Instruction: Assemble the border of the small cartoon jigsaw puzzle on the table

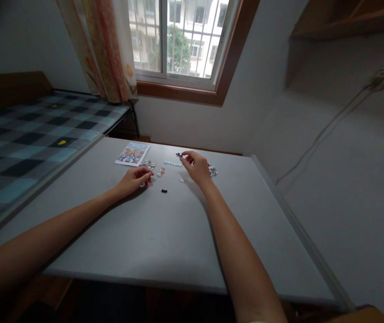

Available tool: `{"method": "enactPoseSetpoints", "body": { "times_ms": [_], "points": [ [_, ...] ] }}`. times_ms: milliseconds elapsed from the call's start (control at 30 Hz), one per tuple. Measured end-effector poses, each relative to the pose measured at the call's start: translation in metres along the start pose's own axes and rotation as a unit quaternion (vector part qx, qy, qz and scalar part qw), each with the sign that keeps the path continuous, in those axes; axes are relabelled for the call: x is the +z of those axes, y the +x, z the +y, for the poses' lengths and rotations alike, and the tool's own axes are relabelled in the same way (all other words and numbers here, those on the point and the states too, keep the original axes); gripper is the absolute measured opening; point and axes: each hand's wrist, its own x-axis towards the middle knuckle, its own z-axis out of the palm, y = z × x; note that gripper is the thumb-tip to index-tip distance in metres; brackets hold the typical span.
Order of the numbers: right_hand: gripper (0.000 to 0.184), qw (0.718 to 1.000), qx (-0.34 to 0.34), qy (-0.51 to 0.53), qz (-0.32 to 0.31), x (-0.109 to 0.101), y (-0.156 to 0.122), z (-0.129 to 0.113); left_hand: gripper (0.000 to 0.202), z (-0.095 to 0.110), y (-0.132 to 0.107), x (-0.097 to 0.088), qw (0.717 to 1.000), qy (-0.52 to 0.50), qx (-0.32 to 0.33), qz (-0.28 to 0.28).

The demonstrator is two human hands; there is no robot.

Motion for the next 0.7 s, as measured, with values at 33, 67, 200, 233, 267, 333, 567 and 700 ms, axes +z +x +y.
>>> {"method": "enactPoseSetpoints", "body": {
  "times_ms": [33,67,200,233,267,333,567,700],
  "points": [
    [0.021,1.000,0.001,-0.005,-0.018,-0.003,-0.003,0.002,0.024,0.000,0.000,0.000,1.000,0.001,0.000,0.000],
    [0.020,0.999,0.003,-0.012,-0.035,-0.006,-0.008,0.004,0.024,0.001,0.000,0.000,1.000,0.002,0.001,0.001],
    [0.018,0.991,0.013,-0.035,-0.127,-0.009,-0.033,0.016,0.022,0.000,0.000,0.001,1.000,0.004,0.003,-0.002],
    [0.018,0.988,0.016,-0.038,-0.147,-0.009,-0.039,0.018,0.021,0.000,0.000,0.001,1.000,0.005,0.004,-0.002],
    [0.018,0.986,0.019,-0.040,-0.160,-0.009,-0.043,0.019,0.021,0.000,0.000,0.001,1.000,0.005,0.005,-0.002],
    [0.019,0.983,0.020,-0.037,-0.179,-0.009,-0.049,0.020,0.021,-0.001,0.000,0.001,1.000,0.007,0.009,-0.004],
    [0.018,0.971,0.021,-0.026,-0.236,-0.011,-0.054,0.013,0.020,0.001,-0.002,0.002,0.998,0.053,0.022,-0.014],
    [0.020,0.969,0.027,-0.021,-0.243,-0.011,-0.056,0.015,0.022,-0.002,-0.003,0.002,0.995,0.089,0.030,-0.020]
  ]
}}
